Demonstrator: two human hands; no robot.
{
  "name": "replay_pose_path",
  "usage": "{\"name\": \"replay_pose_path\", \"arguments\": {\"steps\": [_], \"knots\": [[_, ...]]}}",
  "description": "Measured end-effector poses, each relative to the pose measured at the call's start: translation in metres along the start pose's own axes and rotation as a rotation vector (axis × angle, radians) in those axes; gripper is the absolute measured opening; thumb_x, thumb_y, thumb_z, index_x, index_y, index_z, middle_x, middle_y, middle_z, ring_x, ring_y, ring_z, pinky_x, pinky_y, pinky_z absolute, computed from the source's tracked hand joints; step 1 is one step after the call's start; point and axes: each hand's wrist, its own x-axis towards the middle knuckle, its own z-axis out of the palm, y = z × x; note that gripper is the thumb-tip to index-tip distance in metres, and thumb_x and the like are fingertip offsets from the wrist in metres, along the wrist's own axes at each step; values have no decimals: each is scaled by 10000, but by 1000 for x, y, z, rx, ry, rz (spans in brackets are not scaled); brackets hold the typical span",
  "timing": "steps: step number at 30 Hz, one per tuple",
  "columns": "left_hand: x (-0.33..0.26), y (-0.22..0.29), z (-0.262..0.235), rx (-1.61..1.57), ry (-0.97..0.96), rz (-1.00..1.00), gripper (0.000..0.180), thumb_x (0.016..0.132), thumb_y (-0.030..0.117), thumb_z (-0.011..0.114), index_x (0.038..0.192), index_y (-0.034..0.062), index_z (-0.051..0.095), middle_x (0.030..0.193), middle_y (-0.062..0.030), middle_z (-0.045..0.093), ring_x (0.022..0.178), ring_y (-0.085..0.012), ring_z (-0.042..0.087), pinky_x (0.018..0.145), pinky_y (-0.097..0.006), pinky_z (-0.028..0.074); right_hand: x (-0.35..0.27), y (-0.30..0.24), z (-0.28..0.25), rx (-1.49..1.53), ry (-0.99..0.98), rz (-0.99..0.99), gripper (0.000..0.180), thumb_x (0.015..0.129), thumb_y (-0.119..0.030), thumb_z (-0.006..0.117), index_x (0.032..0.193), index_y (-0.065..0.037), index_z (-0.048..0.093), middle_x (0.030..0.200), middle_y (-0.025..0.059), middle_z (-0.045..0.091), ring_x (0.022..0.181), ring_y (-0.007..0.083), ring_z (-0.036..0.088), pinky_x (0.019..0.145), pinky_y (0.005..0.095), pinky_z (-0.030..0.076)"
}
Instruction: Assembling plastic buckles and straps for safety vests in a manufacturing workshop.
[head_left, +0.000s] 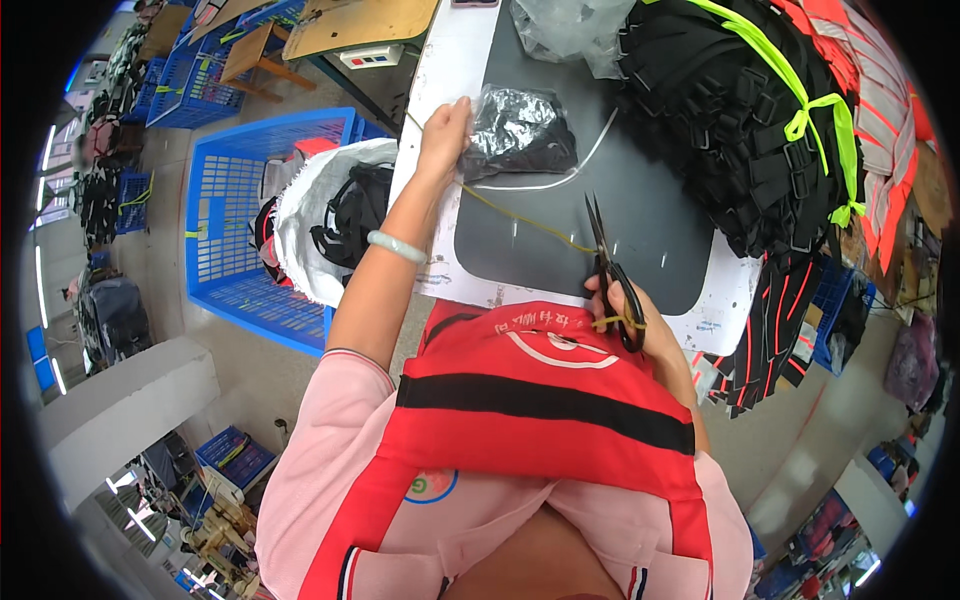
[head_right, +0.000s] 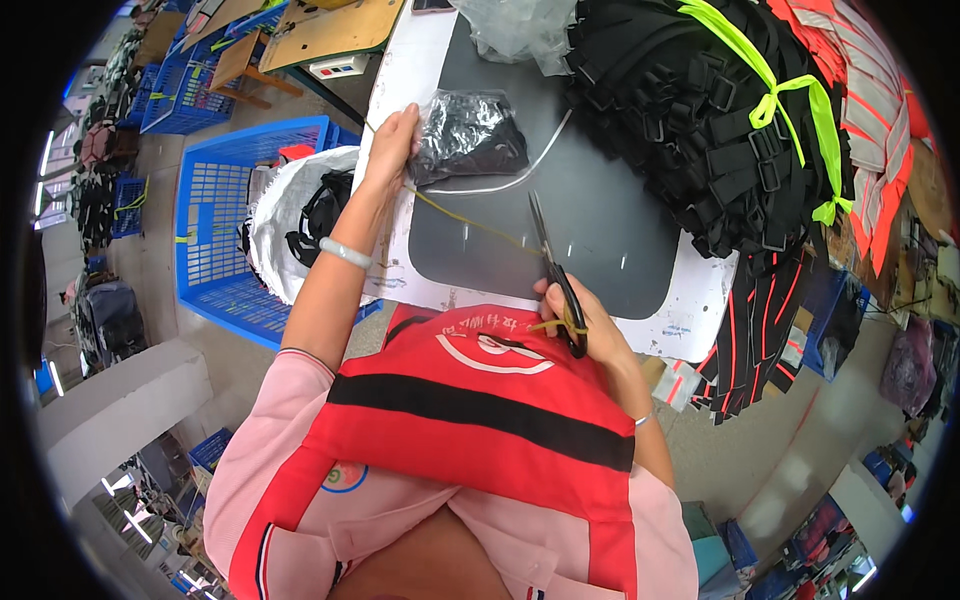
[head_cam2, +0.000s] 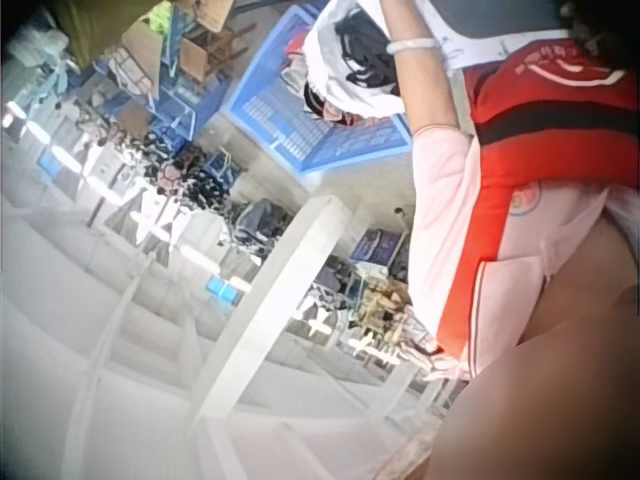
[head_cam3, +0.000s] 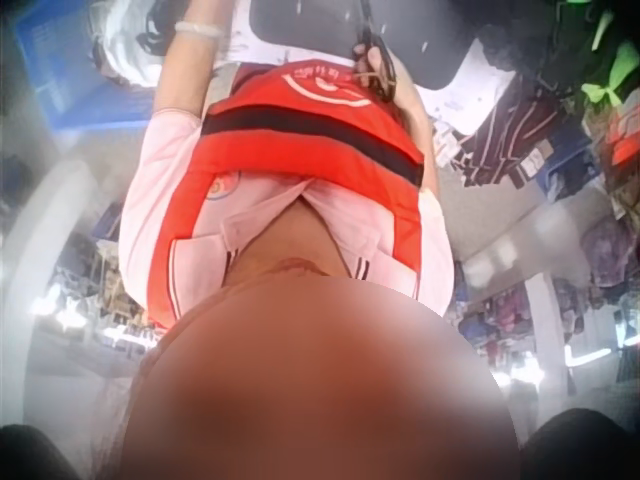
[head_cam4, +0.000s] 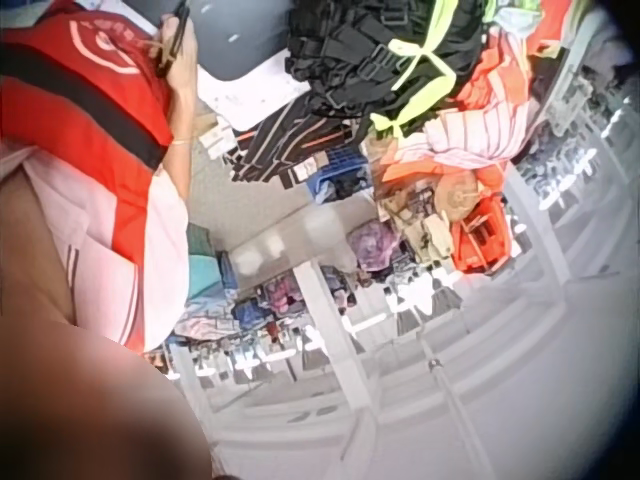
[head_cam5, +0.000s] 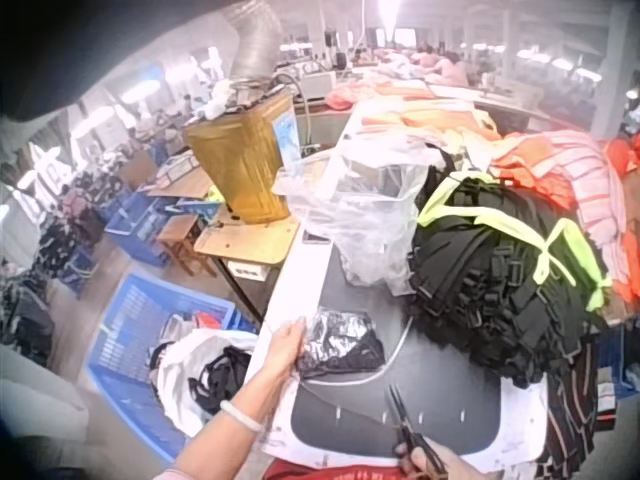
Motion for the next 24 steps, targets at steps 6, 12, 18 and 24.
{"name": "replay_pose_path", "arguments": {"steps": [6,12,18,24], "knots": [[-4,10,2,97,92,138,166,934,229,572,906,67,545,730,-23,597,654,-69,548,587,-197,438,38,-13,-1,10,1,94,627,898,-591,463,1110,-3,517,790,53,528,644,144,534,622,255,432],[-13,29,17,-220,-236,-38,231,967,270,501,940,44,542,966,-168,677,855,-179,650,779,-265,491,51,-20,-6,-40,19,138,643,930,-599,368,1086,2,538,712,40,522,604,127,528,581,251,439],[-7,23,23,571,272,274,194,905,180,600,1012,28,545,1048,-155,646,900,-195,632,804,-293,475,68,-32,0,7,70,193,682,916,-627,369,1058,17,544,684,45,522,583,124,525,564,247,431],[-18,25,55,1069,-269,1005,443,798,238,689,1193,87,558,1277,-102,534,1190,-325,484,998,-436,359,71,-42,6,-84,90,204,704,909,-643,363,1034,24,551,681,53,535,558,127,531,538,238,412]]}}
